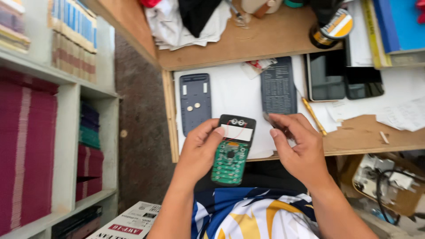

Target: The person uses tweezers to manipulate internal wires and components of a disassembled scientific calculator on a desk.

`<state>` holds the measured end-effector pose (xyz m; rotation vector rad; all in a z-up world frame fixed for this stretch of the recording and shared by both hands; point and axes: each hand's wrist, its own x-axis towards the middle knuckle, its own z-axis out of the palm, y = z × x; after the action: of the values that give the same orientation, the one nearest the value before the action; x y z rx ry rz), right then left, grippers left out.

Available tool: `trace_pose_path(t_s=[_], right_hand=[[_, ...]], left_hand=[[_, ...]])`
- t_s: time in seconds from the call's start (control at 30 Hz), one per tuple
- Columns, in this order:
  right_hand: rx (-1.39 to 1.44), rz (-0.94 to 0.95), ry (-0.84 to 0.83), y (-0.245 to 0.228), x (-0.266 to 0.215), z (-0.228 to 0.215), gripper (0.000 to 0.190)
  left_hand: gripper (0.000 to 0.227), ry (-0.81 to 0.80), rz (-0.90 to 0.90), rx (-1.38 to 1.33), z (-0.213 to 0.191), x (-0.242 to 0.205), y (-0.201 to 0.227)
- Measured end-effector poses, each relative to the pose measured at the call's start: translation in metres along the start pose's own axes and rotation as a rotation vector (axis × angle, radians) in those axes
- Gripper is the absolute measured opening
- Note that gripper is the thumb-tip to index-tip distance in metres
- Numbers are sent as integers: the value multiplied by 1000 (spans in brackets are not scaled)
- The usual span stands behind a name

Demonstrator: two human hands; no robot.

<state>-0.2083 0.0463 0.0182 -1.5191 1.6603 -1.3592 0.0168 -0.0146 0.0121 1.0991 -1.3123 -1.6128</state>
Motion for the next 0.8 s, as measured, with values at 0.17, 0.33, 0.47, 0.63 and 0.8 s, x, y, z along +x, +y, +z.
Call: trace_pose_path(t_s=[0.17,0.33,0.47,0.63,0.8], right_hand=[[-257,-175,12,11,-1,-21,21],[-402,-243,-42,19,-3,-29,13],[-399,-277,-62,23,-1,-27,13],[-527,-358,25,37,6,-21,11],[-604,-413,118,42,7,-19,8]], left_hand=[[30,-73,-14,179,0,6,3],[32,-191,-27,316,6,11,-11],[31,-190,-5,342,15,10,7],[30,-212,-36,322,16,12,4],[31,-219,-59,343,18,9,18]])
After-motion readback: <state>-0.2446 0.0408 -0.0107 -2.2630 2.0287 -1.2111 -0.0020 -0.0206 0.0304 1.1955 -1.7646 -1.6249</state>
